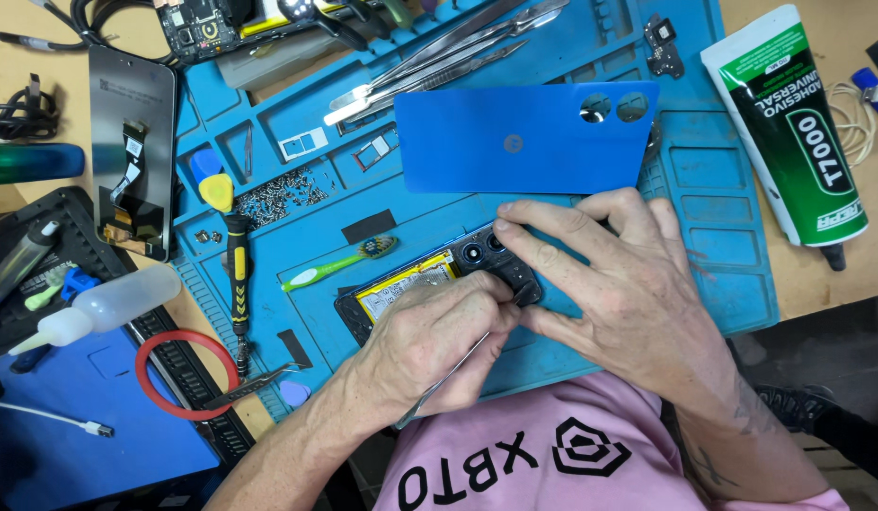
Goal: The person uses tweezers to remove residue from the back of a disassembled smartphone, focusing on the camera module and battery area. They repeatedly scrape and lift small pieces of material from the device's interior.
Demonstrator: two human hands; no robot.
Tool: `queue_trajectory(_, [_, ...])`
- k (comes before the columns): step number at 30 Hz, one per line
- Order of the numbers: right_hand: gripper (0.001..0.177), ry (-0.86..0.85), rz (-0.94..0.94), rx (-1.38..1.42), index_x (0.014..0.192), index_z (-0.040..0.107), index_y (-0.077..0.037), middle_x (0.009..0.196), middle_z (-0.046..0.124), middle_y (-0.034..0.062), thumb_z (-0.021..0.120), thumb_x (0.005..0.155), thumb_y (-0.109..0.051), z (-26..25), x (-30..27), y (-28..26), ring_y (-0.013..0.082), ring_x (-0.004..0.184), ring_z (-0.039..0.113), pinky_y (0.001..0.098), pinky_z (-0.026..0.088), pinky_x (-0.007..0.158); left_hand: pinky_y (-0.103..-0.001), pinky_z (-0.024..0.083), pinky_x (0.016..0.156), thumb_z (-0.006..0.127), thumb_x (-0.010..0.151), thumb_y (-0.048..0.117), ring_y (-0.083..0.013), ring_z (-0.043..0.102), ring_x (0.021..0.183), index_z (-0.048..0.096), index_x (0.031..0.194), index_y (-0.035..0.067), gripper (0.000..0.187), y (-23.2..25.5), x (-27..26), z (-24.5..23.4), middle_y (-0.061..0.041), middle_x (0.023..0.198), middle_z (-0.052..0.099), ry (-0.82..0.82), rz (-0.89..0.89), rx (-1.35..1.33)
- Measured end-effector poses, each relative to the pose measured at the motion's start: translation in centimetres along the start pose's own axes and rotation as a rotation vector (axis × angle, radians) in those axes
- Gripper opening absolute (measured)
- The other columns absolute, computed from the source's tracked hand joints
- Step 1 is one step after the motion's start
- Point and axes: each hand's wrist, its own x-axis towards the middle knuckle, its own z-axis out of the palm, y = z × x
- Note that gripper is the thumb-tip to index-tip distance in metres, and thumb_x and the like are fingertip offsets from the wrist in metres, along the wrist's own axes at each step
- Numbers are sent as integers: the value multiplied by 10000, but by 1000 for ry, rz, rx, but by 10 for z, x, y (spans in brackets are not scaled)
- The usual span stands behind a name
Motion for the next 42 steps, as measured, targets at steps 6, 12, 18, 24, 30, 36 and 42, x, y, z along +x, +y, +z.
queue_trajectory(6, [592,25,-6,-4,1324,702,-190,1420,640,-77,796,858,-542,3,-1,1,243,983,548,409,383,802,-382,510,623,460,1009,1,-324,629,737,500,873,-21,143,-1,0,2,-190,889,602,27,-23,-9])
queue_trajectory(12, [571,44,-4,13,1318,703,-193,1408,648,-76,802,856,-514,4,-2,2,243,980,550,411,381,788,-369,483,585,538,961,-64,-298,631,716,505,844,0,138,1,1,2,-170,883,604,-15,-33,-9])
queue_trajectory(18, [571,47,-6,21,1321,701,-188,1413,644,-78,814,851,-492,5,-3,2,245,984,552,411,377,783,-394,428,568,467,1017,6,-333,603,715,490,849,-6,170,1,5,-2,-176,848,577,-28,-42,-112])
queue_trajectory(24, [580,51,-4,-3,1310,711,-196,1410,647,-82,793,860,-553,5,-3,2,242,978,550,411,377,796,-395,420,572,479,1012,-3,-327,584,696,481,846,-5,166,1,4,-2,-178,857,585,-35,-49,-107])
queue_trajectory(30, [581,47,-3,3,1321,705,-198,1413,646,-84,821,843,-507,5,-3,2,243,978,547,411,375,806,-385,434,579,488,1009,-7,-321,597,701,485,836,-4,173,1,4,-2,-169,849,584,-29,-53,-107])
queue_trajectory(36, [565,37,4,18,1319,707,-196,1417,644,-86,820,833,-459,5,-3,2,244,988,554,417,381,797,-384,409,568,492,1008,-14,-300,555,656,484,839,4,170,2,6,-4,-148,831,564,-58,-57,-130])
queue_trajectory(42, [569,52,-5,8,1310,708,-195,1408,649,-84,818,851,-514,6,-3,3,246,980,550,413,377,798,-382,452,606,486,1021,19,-320,613,711,509,856,-14,170,1,4,-2,-168,840,587,-32,-63,-129])
